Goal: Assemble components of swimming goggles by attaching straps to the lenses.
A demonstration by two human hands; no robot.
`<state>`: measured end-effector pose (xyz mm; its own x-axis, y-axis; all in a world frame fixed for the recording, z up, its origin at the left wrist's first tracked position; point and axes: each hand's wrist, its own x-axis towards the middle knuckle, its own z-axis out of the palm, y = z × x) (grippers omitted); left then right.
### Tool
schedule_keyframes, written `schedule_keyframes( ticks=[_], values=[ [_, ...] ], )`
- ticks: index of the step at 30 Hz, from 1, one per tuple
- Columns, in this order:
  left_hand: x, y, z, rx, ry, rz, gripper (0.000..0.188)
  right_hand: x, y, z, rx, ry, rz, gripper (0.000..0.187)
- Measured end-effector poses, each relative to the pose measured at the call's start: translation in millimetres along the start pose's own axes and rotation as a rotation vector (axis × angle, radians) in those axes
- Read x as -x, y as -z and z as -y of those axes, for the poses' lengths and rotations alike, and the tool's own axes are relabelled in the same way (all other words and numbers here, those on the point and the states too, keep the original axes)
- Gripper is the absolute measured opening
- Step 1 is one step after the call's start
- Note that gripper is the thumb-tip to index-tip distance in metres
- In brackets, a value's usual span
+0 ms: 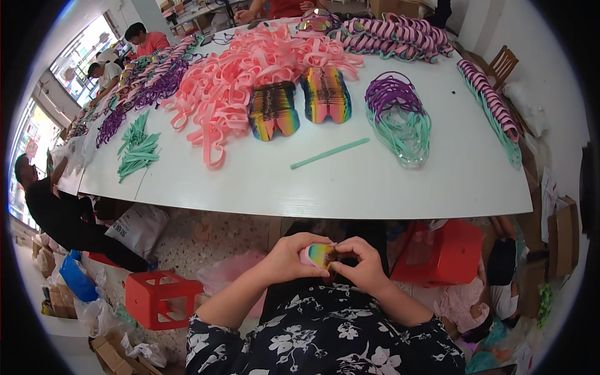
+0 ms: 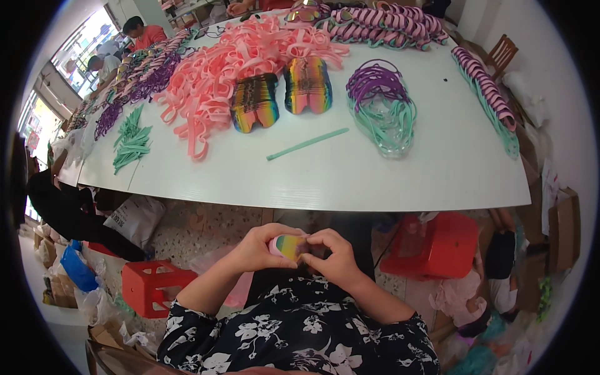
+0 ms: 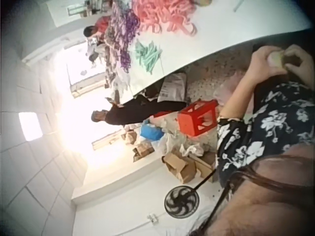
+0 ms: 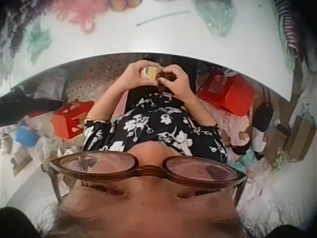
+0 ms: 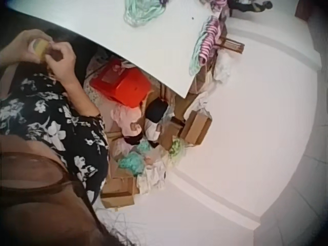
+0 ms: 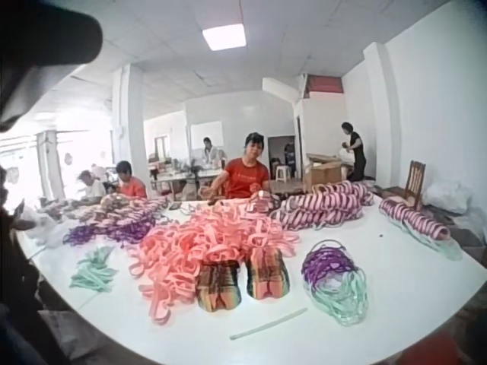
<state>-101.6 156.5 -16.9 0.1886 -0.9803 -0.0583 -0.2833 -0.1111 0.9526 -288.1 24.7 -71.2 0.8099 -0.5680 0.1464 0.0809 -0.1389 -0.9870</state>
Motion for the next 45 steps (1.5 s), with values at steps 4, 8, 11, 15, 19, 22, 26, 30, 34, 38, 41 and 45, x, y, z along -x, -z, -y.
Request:
schedule_keyframes(
  ticks=[4,8,11,15,19,22,26,30,34,38,41,45],
  values=[
    [2,0,2,0.064,-0.071,-0.1,0.061,-15,11,9,0.111,0.123,0.053,0.034],
    [11,12,-2,0.361,-0.08,-0.159,0.063,-38,29,26,0.235,0.297,0.002,0.041],
    [12,9,-10,0.494,-0.087,-0.046,0.063,-37,13,26,-0.298,-0.02,0.287,0.053],
    [15,9,-3,0.451,-0.047,-0.018,0.063,-26,11,13,-0.612,-0.22,0.387,0.057],
    [9,8,-4,0.47,-0.002,-0.069,0.063,-24,10,21,-0.545,-0.163,0.358,0.059],
    [-1,7,-12,0.407,0.019,-0.111,0.064,-29,10,41,-0.027,0.099,0.217,0.059],
    [-29,15,-33,0.174,-0.087,-0.074,0.065,-47,29,40,0.13,0.196,0.093,0.054],
    [-70,30,-46,0.079,-0.193,-0.014,0.071,-80,50,55,0.144,0.25,0.049,0.053],
    [-100,44,-41,0.015,-0.241,-0.062,0.075,-103,78,28,-0.157,0.087,-0.041,0.054],
    [-116,84,6,-0.314,-0.256,-0.41,0.043,-114,94,17,-0.435,-0.11,-0.151,0.054],
    [-135,124,38,-0.793,-0.355,-0.869,0.041,-113,96,6,-0.476,-0.027,-0.191,0.057],
    [-154,160,52,-0.934,-0.306,-0.938,0.054,-115,97,6,-0.51,-0.02,-0.201,0.061]
  ],
)
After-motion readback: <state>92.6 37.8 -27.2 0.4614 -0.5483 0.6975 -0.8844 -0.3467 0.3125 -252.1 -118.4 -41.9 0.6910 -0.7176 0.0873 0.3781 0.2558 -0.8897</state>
